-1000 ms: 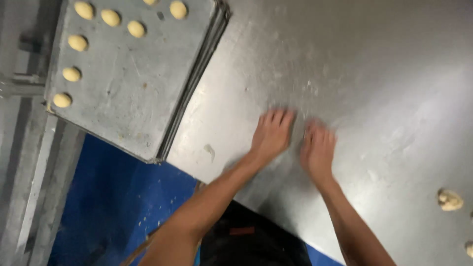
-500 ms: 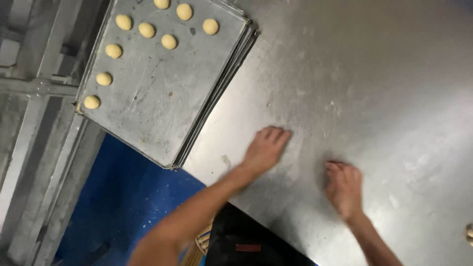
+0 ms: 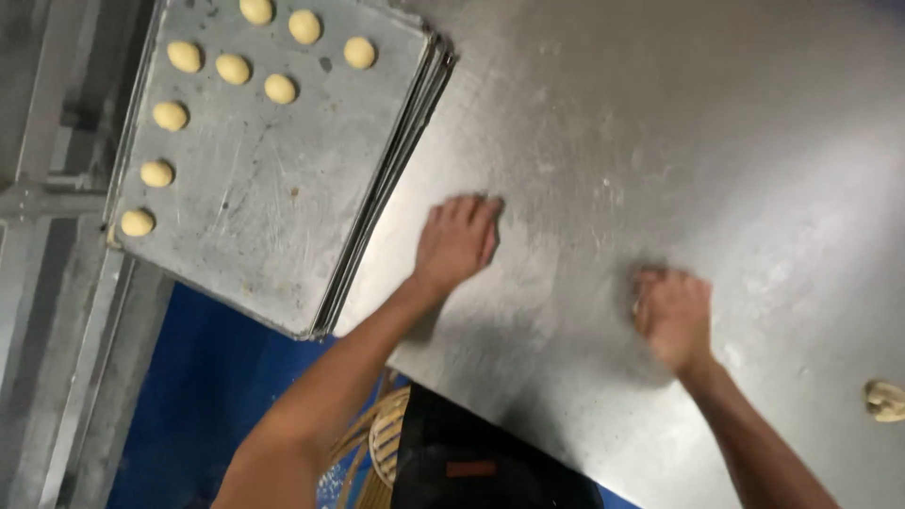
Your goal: Rolling dough into balls and placing them on baking trays in a bakery.
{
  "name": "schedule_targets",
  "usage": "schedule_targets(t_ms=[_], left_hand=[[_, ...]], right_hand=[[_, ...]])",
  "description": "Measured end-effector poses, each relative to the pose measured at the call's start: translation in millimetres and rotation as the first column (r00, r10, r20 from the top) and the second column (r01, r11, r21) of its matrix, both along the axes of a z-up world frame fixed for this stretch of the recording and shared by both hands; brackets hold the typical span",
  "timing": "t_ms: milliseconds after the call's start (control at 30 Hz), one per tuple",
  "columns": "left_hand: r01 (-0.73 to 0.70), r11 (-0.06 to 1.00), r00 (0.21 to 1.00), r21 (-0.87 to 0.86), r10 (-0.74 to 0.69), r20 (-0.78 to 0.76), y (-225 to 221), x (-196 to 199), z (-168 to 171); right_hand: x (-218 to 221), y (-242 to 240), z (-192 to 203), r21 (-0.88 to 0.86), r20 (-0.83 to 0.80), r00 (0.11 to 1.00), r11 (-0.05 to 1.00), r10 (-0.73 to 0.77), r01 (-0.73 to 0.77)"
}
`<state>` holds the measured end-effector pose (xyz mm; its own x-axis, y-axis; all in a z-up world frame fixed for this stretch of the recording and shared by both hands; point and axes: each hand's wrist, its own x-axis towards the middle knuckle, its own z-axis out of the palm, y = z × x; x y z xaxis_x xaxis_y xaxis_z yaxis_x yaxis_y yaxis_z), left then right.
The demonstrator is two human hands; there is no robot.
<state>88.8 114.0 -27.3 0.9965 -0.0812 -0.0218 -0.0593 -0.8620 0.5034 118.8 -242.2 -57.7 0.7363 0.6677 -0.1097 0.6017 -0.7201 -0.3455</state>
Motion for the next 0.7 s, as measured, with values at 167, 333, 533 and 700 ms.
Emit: schedule_targets(t_ms=[167,333,533,700], left_hand=[[-0.182,0.977,0.981,0.107,0.173,0.093,-56.9,56.9,4.2],[-0.032,0.999,0.999,0.014,0.031,0.038,-51.8,-16.6,-15.7],[-0.083,0.987,0.995,0.141,0.075,0.061,-27.5,45.2,8.2],[-0.233,0.971,0.969,0.051,0.227,0.098,-83.3,5.5,-13.3]], right_hand=[[11.8,80.1,22.8,0.31,0.184,0.944,0.927,-0.274,0.209],[-28.9,41.9,18.6,0.192,0.123,0.99,0.98,-0.074,0.05],[25.3,52.3,12.0,0.147,0.156,0.962,0.968,-0.224,0.202],[-20.6,85.6,24.8,0.374,0.113,0.954,0.902,-0.276,0.217]])
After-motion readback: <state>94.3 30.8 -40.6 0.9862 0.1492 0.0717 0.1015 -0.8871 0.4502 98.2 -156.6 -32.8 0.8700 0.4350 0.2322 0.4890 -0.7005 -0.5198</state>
